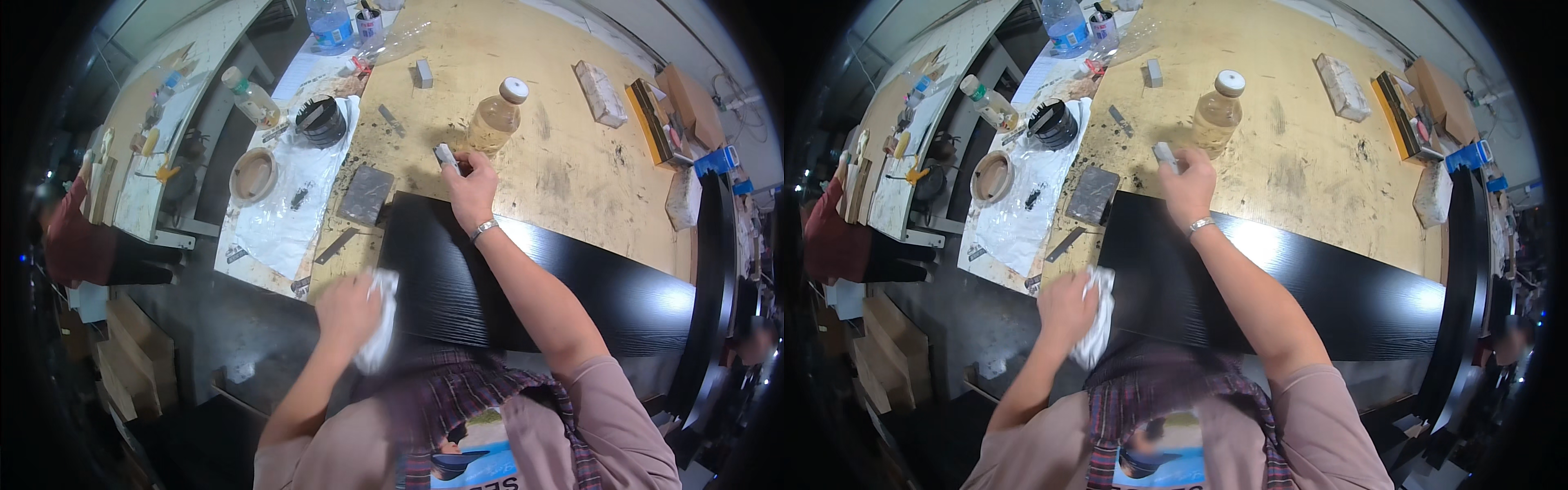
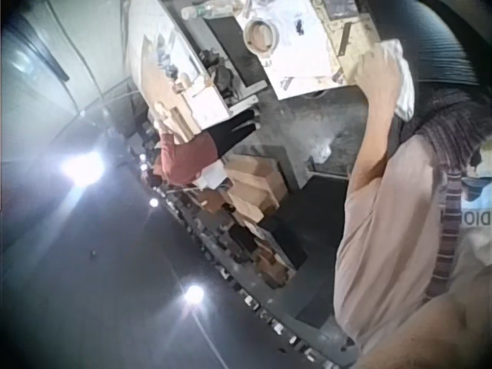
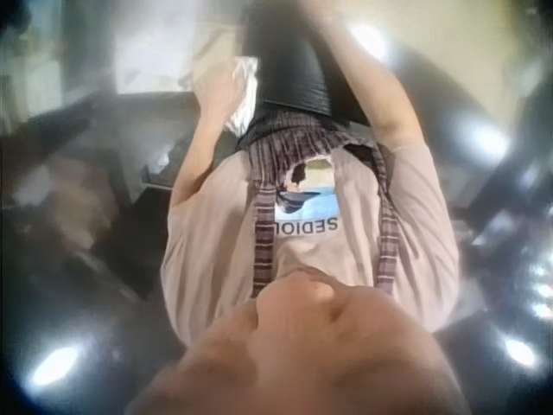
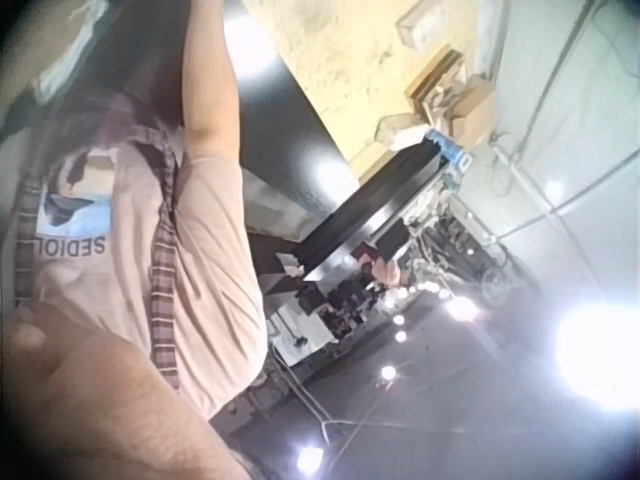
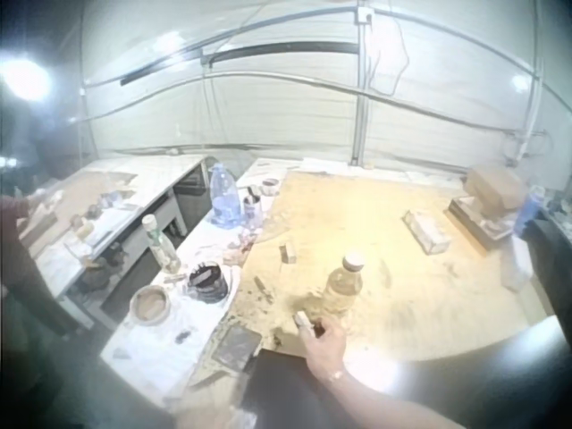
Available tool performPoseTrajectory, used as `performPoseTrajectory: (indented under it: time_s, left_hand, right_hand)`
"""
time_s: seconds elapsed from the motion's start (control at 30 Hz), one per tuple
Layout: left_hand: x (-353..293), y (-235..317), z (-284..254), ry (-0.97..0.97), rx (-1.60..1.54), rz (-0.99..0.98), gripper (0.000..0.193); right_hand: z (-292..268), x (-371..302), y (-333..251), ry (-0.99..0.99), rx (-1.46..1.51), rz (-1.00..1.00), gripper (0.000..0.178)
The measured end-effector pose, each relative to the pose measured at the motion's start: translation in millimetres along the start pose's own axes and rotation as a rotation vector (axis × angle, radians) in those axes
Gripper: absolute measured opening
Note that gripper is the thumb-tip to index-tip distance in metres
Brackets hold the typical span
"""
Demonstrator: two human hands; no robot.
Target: The person wipes a black wooden panel with a white cloth, then uses a small rectangular block to rub the surface, and continues wiping. The person repeats this process on multiple panels, occasionally picking up a bottle and applying liquid to the cloth before wiping.
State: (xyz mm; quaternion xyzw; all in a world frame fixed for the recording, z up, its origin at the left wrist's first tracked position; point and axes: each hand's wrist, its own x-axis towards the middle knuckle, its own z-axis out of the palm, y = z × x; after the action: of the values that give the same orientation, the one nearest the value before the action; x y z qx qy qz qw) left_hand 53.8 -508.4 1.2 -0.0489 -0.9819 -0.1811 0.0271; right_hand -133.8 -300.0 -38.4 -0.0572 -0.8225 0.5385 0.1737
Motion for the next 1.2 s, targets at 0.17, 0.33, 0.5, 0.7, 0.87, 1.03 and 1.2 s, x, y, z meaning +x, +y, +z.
performPoseTrajectory:
  time_s: [0.17, 0.33, 0.5, 0.7, 0.87, 1.03, 1.2]
  left_hand:
    - [11.8, 6.2, -5.0, -0.059, 0.056, -0.061, 0.024]
    - [119.1, 1.3, 7.3, 0.179, -0.089, -0.091, 0.028]
    - [94.8, -12.7, -34.2, 0.497, -0.384, -0.010, 0.028]
    - [86.2, 10.9, 17.4, 0.203, -0.226, 0.053, 0.027]
    - [143.8, -24.7, 17.4, 0.242, -0.063, 0.069, 0.020]
    - [131.4, -14.9, 18.8, 0.273, -0.295, 0.189, 0.017]
    - [134.0, -11.8, 12.3, 0.335, -0.145, 0.226, 0.030]
  right_hand:
    - [0.6, -5.1, -5.1, -0.032, -0.017, 0.005, 0.025]
    - [3.6, -5.7, -2.6, -0.058, -0.007, -0.010, 0.026]
    - [-0.9, -0.1, 5.4, -0.011, -0.024, -0.009, 0.022]
    - [3.2, -4.8, -1.4, -0.021, -0.025, -0.041, 0.023]
    - [0.9, -2.0, 0.0, -0.011, -0.069, -0.060, 0.024]
    - [1.1, -2.5, 4.9, -0.023, -0.050, -0.016, 0.023]
    - [2.9, -1.6, 3.6, -0.027, -0.014, -0.007, 0.025]
